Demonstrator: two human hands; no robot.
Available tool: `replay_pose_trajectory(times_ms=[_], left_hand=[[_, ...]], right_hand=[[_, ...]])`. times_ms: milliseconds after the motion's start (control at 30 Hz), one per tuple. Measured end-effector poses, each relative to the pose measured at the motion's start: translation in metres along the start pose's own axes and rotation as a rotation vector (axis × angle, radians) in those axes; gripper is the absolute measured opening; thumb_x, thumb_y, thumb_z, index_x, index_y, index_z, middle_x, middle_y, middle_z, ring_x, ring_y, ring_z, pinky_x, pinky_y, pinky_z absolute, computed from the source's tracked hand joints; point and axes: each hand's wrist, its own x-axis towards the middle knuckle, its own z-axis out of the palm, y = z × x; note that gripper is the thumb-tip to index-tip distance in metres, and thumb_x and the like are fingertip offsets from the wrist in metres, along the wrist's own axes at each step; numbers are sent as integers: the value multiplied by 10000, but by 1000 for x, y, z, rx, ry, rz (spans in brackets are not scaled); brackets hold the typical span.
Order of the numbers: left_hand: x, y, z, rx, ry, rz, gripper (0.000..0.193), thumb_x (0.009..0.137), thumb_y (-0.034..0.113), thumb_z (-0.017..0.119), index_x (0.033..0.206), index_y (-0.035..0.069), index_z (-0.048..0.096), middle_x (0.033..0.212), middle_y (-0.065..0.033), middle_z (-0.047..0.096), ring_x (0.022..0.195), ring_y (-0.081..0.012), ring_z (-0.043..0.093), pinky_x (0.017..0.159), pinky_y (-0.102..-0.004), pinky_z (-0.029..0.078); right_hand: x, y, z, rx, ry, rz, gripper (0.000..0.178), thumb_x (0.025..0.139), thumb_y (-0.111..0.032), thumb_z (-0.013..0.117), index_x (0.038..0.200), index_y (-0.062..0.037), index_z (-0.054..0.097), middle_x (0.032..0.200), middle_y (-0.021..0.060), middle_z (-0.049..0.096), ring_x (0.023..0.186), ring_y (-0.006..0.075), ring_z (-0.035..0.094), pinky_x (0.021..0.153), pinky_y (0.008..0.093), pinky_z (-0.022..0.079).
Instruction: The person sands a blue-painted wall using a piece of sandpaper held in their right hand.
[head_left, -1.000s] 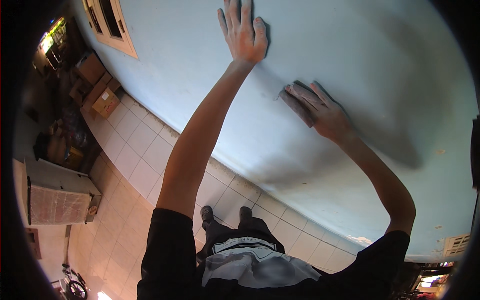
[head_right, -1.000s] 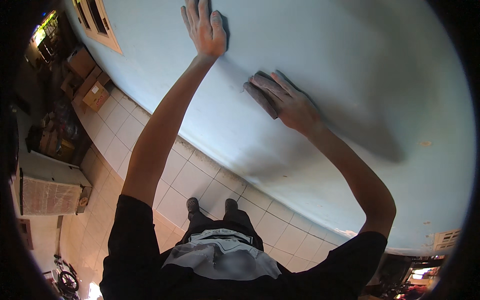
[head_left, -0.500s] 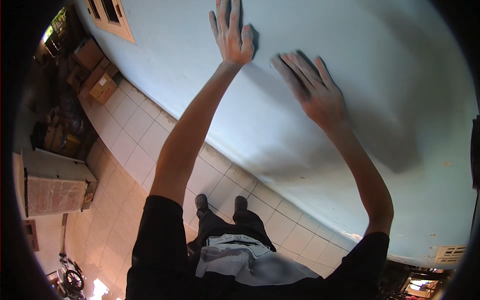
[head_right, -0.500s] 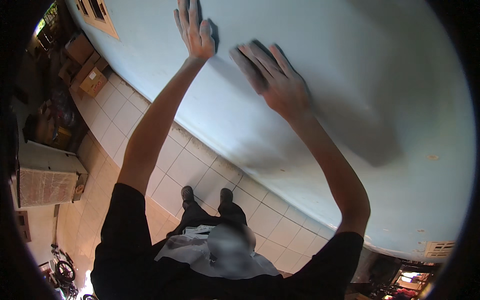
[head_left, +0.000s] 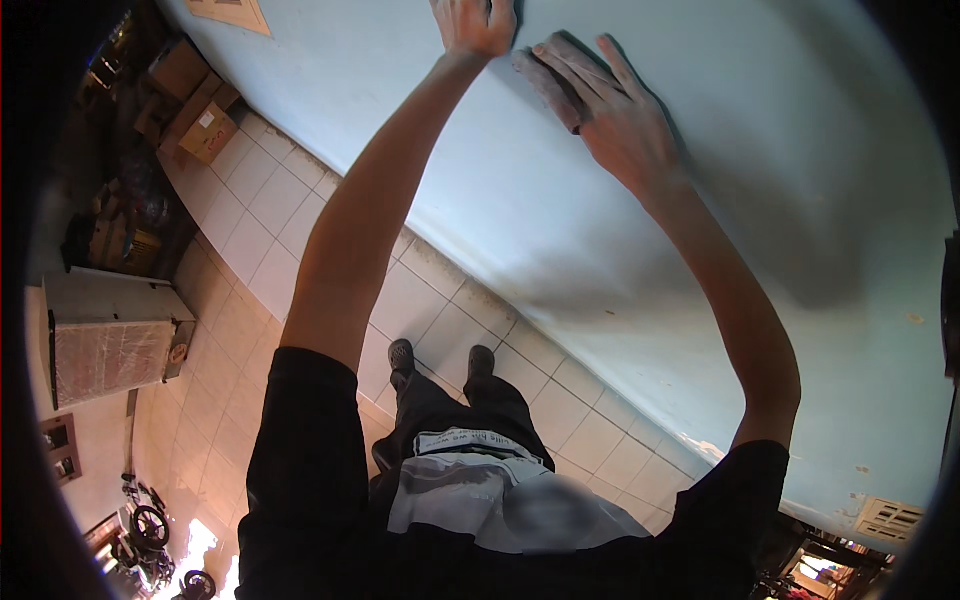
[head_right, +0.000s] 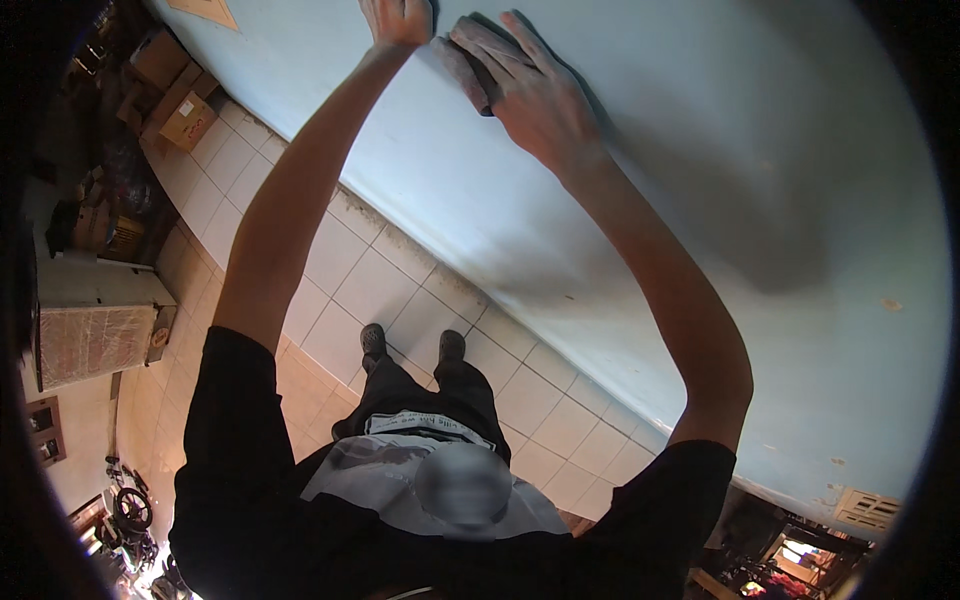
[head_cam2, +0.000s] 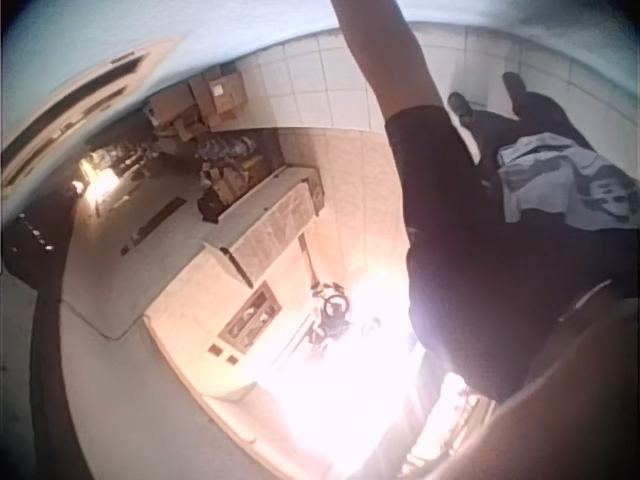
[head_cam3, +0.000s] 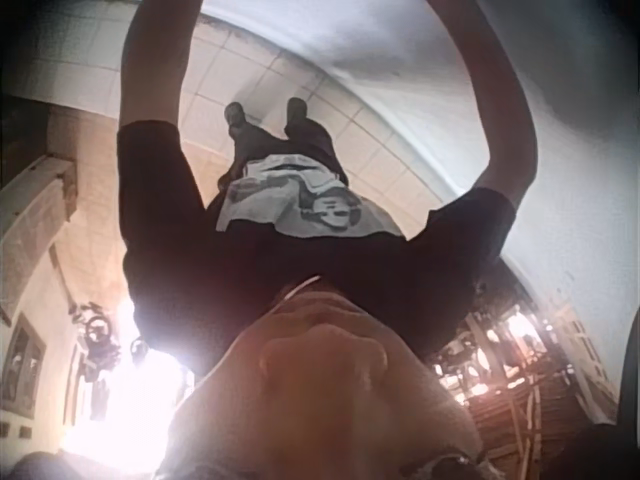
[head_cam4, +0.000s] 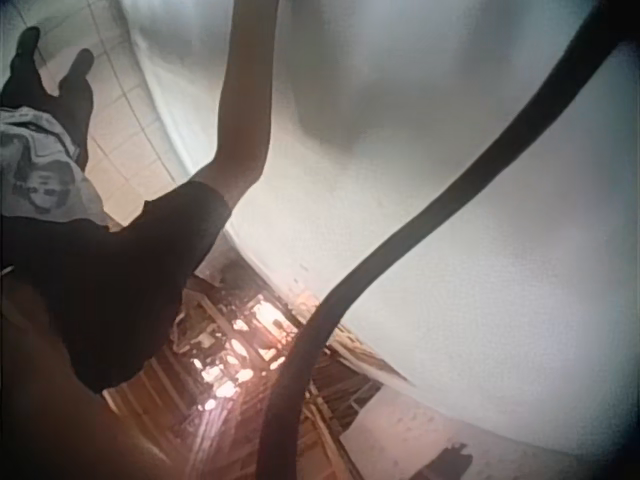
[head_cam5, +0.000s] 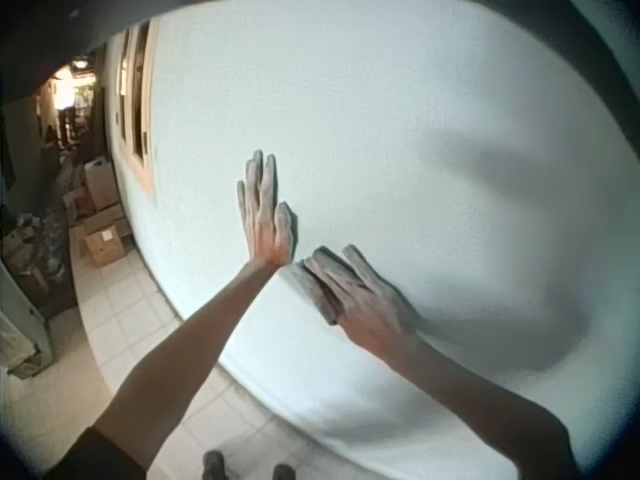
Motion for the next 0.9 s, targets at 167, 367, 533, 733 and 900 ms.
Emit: replay_pose_trajectory(times_ms=[167, 367, 533, 733, 900], left_hand=[[6, 1, -4, 50, 28, -69, 663, 1002, 282, 307, 1641, 122, 239, 1708, -160, 179, 1579, -372, 111, 1255, -589, 39], [-5, 1, -1, 82, 15, -96, 649, 1015, 254, 281, 1652, 156, 204, 1719, -129, 147, 1583, -342, 110, 1262, -573, 38], [-35, 7, -1, 44, -21, -72, 676, 1005, 276, 325, 1654, 147, 190, 1720, -139, 133, 1581, -358, 105, 1252, -603, 37], [-51, 10, 6, 10, -35, 22, 747, 978, 330, 407, 1657, 128, 170, 1718, -188, 93, 1574, -430, 49, 1228, -653, 27], [-54, 6, 5, 14, -19, 39, 728, 991, 345, 387, 1655, 127, 181, 1719, -183, 97, 1575, -421, 59, 1235, -637, 35]], right_hand=[[-33, 11, -8, 26, -1, -36, 698, 951, -142, 575, 1602, -229, 337, 1580, -56, 450, 1452, 85, 412, 1259, 443, 272], [-3, 12, -8, -153, 2, 83, 644, 931, -161, 619, 1550, -220, 448, 1582, -113, 439, 1448, 68, 401, 1268, 417, 243], [-57, 4, -1, -115, -52, -37, 715, 902, -144, 613, 1576, -209, 383, 1605, -130, 402, 1457, 83, 376, 1300, 410, 180], [-66, 1, 1, -88, 20, 1, 752, 931, -146, 582, 1614, -258, 288, 1555, -141, 464, 1453, 65, 394, 1269, 418, 275], [-20, -17, 10, 126, 176, 15, 448, 1010, -177, 531, 1451, -109, 490, 1491, 39, 542, 1433, 182, 449, 1278, 438, 254]])
